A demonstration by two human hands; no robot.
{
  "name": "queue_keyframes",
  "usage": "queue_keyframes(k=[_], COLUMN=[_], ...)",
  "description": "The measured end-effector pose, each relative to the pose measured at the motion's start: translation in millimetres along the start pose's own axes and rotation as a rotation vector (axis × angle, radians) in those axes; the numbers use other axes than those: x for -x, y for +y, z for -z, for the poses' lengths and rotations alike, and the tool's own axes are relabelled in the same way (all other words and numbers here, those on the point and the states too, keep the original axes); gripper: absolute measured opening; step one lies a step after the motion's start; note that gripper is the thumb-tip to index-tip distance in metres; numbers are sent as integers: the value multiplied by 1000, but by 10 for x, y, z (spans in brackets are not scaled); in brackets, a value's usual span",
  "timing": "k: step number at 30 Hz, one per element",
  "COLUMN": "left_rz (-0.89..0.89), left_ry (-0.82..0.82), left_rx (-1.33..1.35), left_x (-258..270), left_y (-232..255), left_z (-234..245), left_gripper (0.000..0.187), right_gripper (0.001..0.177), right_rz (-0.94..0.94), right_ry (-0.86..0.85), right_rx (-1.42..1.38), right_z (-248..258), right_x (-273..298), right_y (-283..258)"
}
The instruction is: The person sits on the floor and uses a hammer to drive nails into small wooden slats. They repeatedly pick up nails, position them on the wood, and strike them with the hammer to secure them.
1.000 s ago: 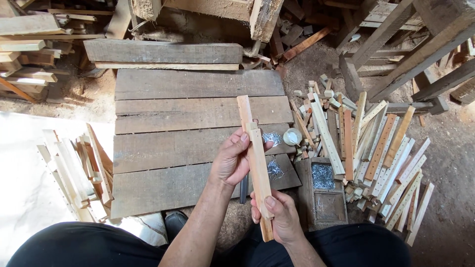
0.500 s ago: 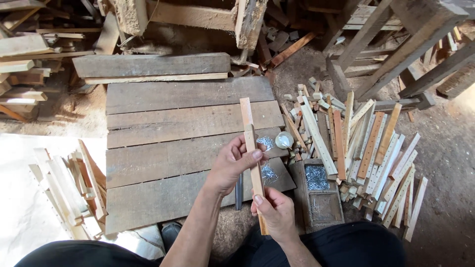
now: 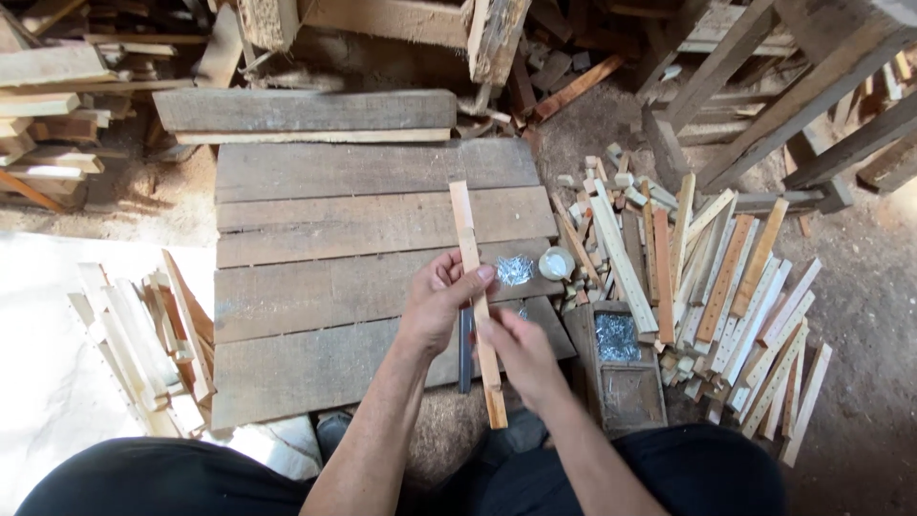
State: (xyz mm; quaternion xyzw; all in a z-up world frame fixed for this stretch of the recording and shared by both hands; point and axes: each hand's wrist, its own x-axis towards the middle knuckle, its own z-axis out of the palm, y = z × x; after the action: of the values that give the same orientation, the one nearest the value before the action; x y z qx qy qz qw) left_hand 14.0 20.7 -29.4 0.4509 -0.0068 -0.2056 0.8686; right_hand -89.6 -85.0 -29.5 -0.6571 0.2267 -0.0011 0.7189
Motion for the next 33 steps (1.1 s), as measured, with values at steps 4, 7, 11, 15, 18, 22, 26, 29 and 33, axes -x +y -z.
queue_keyframes(k=[4,7,11,15,18,22,26,29,33], left_rz=[-20,103,226,272,260,251,296,333,439], left_ry=[53,2,-411,-524,-531,-116,157,238,295], left_rx=[-52,44,532,763,754,234,-360,-563,-1000], left_x=[-167,-185,-100,-176,-161,-286,-435,-647,-617], left_y=[-88,-97,-42,-477,-349,-186,-636,-970,-827], left_z=[368,694,797,1067,1098,1171,1423,1580,1384], left_gripper=[46,32,40,53,62,48,37,31,39], right_gripper=[32,35,37,40,41,34,42,36,30], right_rz=[-21,-170,-295,-427,-492,-468,-275,-220,-178], right_ry=[-120,-199,-475,-648,-656,-179,25,73,141], right_rx=[-105,-353,-721,-913,-867,-262,29,145,324], right_z=[-79,-199,-323,-353,-388,-371,-262,-403,-504], right_x=[-473,-530,-619,-658,-580,-750,-1105,-1206,-1281], right_y=[164,245,481,752,460,181,866,837,908])
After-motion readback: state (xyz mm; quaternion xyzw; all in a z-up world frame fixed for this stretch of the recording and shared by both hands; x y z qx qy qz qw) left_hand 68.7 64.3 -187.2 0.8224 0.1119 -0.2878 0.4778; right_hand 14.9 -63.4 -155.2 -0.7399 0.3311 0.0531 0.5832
